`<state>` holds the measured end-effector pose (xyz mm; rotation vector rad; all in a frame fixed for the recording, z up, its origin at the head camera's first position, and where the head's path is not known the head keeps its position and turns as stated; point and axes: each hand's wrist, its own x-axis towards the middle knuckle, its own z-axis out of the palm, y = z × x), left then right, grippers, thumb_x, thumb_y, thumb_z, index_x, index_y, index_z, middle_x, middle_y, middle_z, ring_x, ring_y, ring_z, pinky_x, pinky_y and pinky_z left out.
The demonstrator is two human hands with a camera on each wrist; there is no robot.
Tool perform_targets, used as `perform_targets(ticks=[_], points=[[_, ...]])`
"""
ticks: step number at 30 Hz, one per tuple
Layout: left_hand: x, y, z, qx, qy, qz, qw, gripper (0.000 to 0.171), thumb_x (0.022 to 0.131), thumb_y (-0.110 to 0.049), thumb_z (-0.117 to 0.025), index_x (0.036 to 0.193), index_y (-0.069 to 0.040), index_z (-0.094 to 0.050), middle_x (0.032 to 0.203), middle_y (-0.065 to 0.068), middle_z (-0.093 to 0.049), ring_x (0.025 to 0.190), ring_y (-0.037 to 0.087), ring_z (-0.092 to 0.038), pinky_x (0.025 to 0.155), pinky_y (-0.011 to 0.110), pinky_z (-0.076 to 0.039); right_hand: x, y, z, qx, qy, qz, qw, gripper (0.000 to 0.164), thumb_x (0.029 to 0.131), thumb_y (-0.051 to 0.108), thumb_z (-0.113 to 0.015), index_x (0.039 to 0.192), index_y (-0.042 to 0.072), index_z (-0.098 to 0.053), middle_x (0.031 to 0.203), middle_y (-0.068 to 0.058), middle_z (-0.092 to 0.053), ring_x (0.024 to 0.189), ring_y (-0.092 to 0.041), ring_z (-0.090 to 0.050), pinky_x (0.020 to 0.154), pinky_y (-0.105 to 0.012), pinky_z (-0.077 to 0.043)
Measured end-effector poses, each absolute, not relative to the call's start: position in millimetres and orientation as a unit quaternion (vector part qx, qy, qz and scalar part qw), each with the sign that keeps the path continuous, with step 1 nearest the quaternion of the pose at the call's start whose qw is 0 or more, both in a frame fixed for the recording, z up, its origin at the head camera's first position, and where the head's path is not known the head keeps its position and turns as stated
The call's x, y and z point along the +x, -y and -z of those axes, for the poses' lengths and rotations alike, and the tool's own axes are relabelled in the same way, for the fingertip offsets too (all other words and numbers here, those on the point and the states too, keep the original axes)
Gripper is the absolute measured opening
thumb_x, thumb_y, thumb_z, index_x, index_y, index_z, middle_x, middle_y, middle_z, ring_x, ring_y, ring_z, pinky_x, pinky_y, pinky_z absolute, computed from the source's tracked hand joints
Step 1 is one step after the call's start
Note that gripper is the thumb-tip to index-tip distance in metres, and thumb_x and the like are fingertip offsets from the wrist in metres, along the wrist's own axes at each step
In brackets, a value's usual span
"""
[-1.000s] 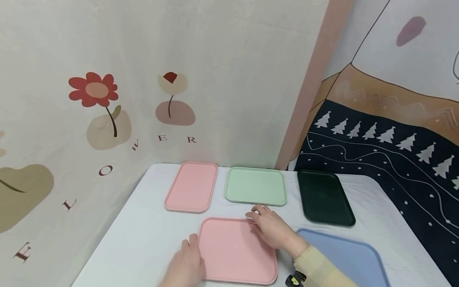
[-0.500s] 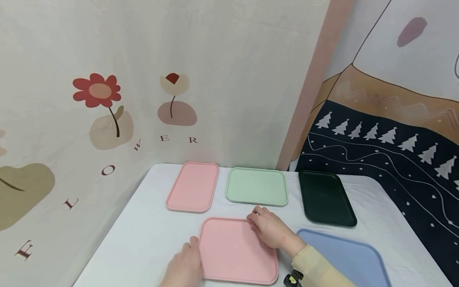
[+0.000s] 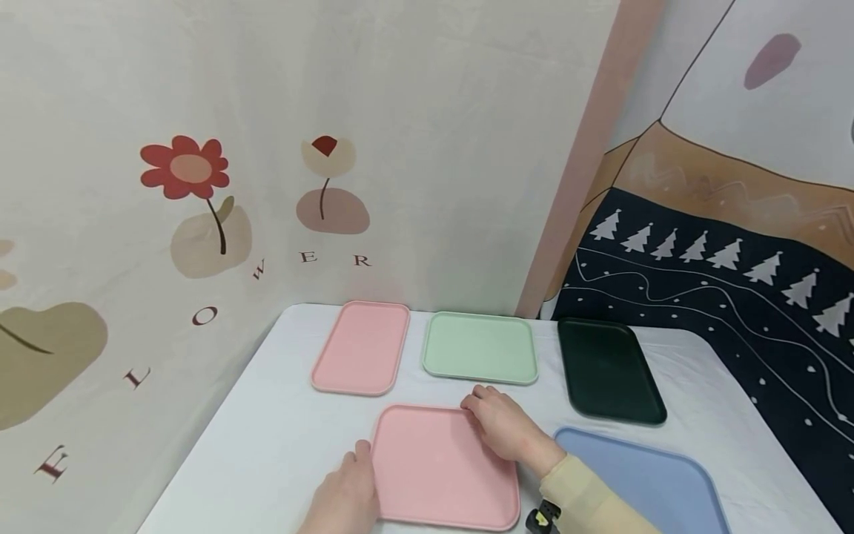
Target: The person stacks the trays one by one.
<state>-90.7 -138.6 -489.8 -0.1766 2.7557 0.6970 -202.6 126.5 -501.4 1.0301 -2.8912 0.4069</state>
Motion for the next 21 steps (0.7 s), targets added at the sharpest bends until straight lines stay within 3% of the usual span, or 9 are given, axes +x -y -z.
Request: perform_targets(ticks=[5, 15, 21], points=[[-90, 139, 488, -0.056, -0.958, -0.242, 0.146, 0.038, 0.102, -0.004, -0.061, 0.134, 0.012, -0.048, 0.092, 0.019, -0.058, 0.073, 0.032, -0.067, 0.064, 0.052, -0.061, -204, -126, 502, 0.338, 0.932, -0.129, 0.024, 0.019, 0.096, -0.001, -0.071, 0.112, 0.007, -0.076, 0.102, -0.004, -0.066, 0.096, -0.023, -0.065, 0.084, -0.038, -0.059], [-91, 142, 483, -0.051, -0.955, -0.252, 0.148, 0.045, 0.103, -0.008, -0.061, 0.141, 0.013, -0.046, 0.109, 0.027, -0.062, 0.097, 0.047, -0.070, 0.080, 0.062, -0.059, -204, -127, 500, 0.335, 0.932, -0.140, 0.013, 0.022, 0.093, -0.005, -0.072, 0.111, 0.007, -0.075, 0.101, -0.004, -0.067, 0.097, -0.023, -0.065, 0.085, -0.038, -0.059], [-96, 151, 480, -0.029, -0.956, -0.269, 0.113, 0.045, 0.104, -0.007, -0.060, 0.143, 0.009, -0.045, 0.106, 0.019, -0.062, 0.093, 0.039, -0.070, 0.085, 0.059, -0.059, -204, -129, 495, 0.332, 0.928, -0.165, 0.018, 0.026, 0.090, -0.009, -0.072, 0.111, 0.006, -0.073, 0.099, -0.005, -0.071, 0.095, -0.023, -0.066, 0.085, -0.040, -0.059]])
